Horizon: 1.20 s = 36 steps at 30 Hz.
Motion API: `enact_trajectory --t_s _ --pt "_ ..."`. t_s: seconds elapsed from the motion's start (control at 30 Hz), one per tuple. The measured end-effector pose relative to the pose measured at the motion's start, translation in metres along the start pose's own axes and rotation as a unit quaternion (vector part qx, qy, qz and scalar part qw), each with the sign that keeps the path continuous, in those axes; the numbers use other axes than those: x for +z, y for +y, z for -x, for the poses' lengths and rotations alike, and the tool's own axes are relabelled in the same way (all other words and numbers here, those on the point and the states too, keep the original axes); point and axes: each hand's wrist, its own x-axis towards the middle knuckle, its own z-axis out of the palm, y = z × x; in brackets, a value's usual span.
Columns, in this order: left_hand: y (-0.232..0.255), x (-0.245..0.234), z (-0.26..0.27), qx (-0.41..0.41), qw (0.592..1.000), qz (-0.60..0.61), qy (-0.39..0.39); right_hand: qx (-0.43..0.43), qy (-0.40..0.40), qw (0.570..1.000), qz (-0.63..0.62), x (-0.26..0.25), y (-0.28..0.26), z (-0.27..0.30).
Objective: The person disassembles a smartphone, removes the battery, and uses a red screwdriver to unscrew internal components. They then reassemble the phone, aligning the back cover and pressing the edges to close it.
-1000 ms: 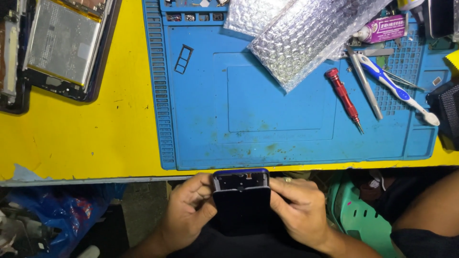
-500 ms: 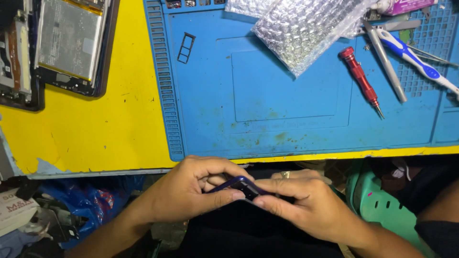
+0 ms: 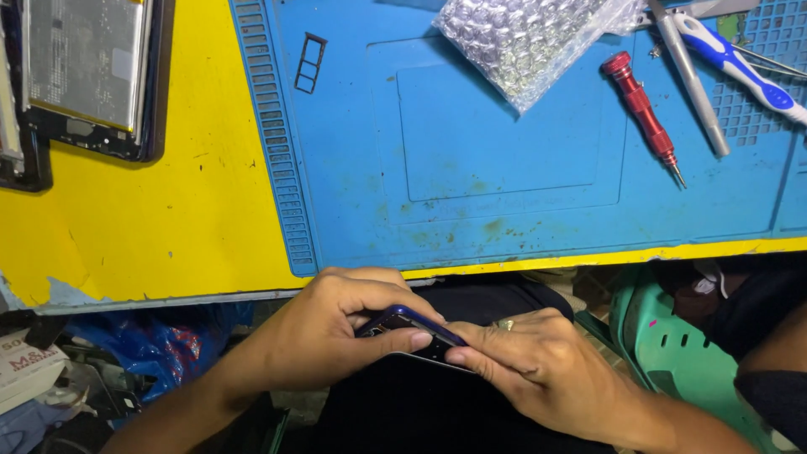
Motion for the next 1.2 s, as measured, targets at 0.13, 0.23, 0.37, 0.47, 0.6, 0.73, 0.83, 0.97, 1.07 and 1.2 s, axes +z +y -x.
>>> enact_trajectory --t_s 0.13,0.23,0.37,0.47,0.6,0.73,0.83,0.97,1.07,1.2 --pt "-0.004 0.001 0.004 0.009 1.000 0.005 0.010 0.024 -0.032 0.999 -0.030 -0.006 -0.001 -0.005" --pt "-0.008 0.000 0.010 0.026 0.999 0.008 0.019 0.080 -0.114 0.987 -0.083 -0.014 0.003 -0.004" --pt "-0.027 0.012 0.021 -0.033 0.996 0.037 0.078 0.150 -0.152 0.969 -0.120 -0.019 0.012 0.003" --pt "-0.038 0.024 0.027 -0.006 0.991 0.067 0.114 0.127 -0.168 0.972 -0.104 -0.028 0.008 -0.005" --pt "-0.041 0.026 0.030 -0.038 0.992 0.114 0.049 0.082 -0.216 0.970 -0.077 -0.032 0.001 -0.011" --pt "-0.036 0.020 0.024 -0.060 0.991 0.115 -0.012 0.061 -0.244 0.967 -0.051 -0.030 -0.006 -0.013" --pt "-0.029 0.015 0.019 -0.032 0.998 0.016 -0.044 0.036 -0.255 0.966 -0.027 -0.027 -0.009 -0.014" --pt "-0.030 0.021 0.010 0.006 0.994 -0.068 -0.090 0.033 -0.255 0.966 -0.015 -0.023 -0.013 -0.015" --pt "-0.030 0.026 0.004 0.023 0.988 -0.112 -0.101 0.052 -0.256 0.965 -0.013 -0.021 -0.014 -0.014" --pt "-0.042 0.036 0.004 0.144 0.982 -0.109 -0.056 0.043 -0.252 0.967 0.003 -0.021 -0.016 -0.013"
